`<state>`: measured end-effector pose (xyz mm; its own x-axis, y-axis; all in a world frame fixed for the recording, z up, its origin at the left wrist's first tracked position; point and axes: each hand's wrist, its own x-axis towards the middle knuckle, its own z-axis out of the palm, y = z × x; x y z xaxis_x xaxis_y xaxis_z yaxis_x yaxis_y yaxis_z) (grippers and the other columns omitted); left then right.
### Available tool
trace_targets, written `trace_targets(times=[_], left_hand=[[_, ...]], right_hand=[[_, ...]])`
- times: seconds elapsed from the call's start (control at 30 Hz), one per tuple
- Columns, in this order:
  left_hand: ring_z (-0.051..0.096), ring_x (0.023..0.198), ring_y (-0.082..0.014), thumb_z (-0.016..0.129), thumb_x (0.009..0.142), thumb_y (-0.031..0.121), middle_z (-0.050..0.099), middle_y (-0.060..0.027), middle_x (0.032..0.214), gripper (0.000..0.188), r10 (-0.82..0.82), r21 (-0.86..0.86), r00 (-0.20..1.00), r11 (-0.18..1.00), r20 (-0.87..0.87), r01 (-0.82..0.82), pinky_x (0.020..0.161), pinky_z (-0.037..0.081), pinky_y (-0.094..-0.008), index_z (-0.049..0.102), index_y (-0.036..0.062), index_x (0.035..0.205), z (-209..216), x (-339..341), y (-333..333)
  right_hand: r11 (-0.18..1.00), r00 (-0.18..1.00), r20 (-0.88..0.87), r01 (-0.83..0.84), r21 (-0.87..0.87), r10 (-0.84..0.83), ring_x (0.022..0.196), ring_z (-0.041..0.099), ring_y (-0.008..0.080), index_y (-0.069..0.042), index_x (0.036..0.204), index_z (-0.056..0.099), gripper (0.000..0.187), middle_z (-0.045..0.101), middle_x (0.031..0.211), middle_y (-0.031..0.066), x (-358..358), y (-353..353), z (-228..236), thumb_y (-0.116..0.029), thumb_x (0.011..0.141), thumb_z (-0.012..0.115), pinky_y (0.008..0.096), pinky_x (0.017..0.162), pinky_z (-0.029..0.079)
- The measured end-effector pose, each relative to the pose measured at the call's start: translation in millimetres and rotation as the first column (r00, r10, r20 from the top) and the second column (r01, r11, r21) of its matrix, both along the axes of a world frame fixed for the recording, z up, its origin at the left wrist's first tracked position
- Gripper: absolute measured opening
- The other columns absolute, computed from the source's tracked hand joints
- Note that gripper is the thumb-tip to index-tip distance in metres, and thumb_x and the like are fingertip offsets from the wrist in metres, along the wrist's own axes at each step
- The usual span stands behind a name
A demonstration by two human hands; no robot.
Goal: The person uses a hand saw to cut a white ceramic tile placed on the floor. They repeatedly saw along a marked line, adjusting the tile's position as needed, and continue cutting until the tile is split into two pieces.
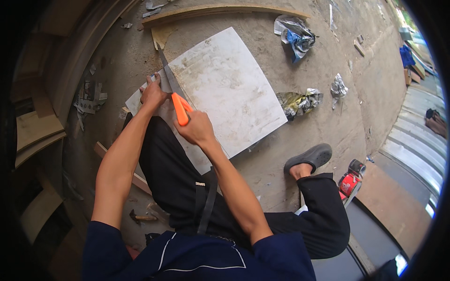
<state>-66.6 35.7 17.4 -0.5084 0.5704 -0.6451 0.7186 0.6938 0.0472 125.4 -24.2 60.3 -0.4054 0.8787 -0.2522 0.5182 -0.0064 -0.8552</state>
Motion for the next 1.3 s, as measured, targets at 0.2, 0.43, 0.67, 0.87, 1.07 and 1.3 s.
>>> trace_targets(times=[0.2,0.43,0.67,0.87,1.07,1.3], left_hand=[[0.018,0.136,-0.0497,0.084,0.063,0.036,0.009,-0.0099,0.156,0.109,0.025,0.011,1.0,1.0,-0.01,-0.025,0.101,0.038,-0.0555,0.017,0.0263,0.149,10.1,-10.6,-4.9],[0.019,0.136,-0.05,0.086,0.057,0.04,0.01,-0.0117,0.156,0.116,-0.018,0.027,1.0,0.999,0.003,0.018,0.1,0.038,-0.0566,0.018,0.0213,0.149,-12.0,-3.3,-2.1],[0.02,0.135,-0.0506,0.086,0.057,0.04,0.012,-0.0113,0.155,0.116,-0.028,0.016,1.0,0.999,-0.003,0.028,0.101,0.037,-0.0579,0.017,0.0209,0.149,2.8,-11.8,-6.1],[0.024,0.133,-0.0514,0.086,0.056,0.042,0.015,-0.0138,0.154,0.119,-0.077,0.061,0.997,0.995,0.002,0.077,0.102,0.036,-0.0575,0.016,0.0183,0.149,-17.1,-11.2,-4.9],[0.025,0.132,-0.0526,0.083,0.059,0.045,0.013,-0.015,0.155,0.114,-0.116,0.052,0.993,0.992,-0.024,0.117,0.102,0.037,-0.0558,0.017,0.0175,0.149,-9.7,-17.1,-9.2],[0.024,0.133,-0.053,0.083,0.058,0.047,0.01,-0.0153,0.155,0.118,-0.18,0.09,0.984,0.98,0.005,0.178,0.103,0.036,-0.0535,0.015,0.0172,0.149,-19.7,-17.5,-4.9]], right_hand=[[0.992,0.99,-0.138,0.021,-0.121,-0.038,0.05,0.053,0.0363,0.001,0.06,0.054,0.026,0.053,0.054,0.0176,50.0,-57.6,47.6,-0.018,0.07,0.067,0.038,0.05,0.043],[0.997,0.994,0.094,-0.059,-0.042,0.063,0.061,0.06,0.0393,-0.003,0.075,0.065,0.034,0.061,0.064,0.0193,-5.3,4.4,1.9,-0.037,0.073,0.063,0.0455,0.059,0.049],[0.984,1.0,0.023,-0.013,-0.178,0.017,0.059,0.06,0.0382,-0.006,0.082,0.069,0.027,0.061,0.063,0.0179,53.7,-59.9,46.8,-0.031,0.07,0.069,0.0447,0.059,0.05],[0.992,0.992,0.119,-0.026,-0.122,0.04,0.063,0.062,0.0387,-0.007,0.078,0.066,0.033,0.062,0.065,0.019,-11.2,8.4,3.0,-0.04,0.073,0.065,0.0446,0.061,0.051],[0.98,0.998,0.05,-0.017,-0.198,0.027,0.062,0.062,0.037,-0.008,0.084,0.069,0.029,0.061,0.061,0.0168,65.4,-69.8,43.8,-0.035,0.071,0.069,0.0445,0.06,0.052],[0.991,0.998,0.058,0.037,-0.129,-0.03,0.062,0.061,0.0371,-0.006,0.069,0.065,0.032,0.062,0.064,0.0169,5.3,-5.9,-1.4,-0.038,0.07,0.065,0.0445,0.06,0.051]])
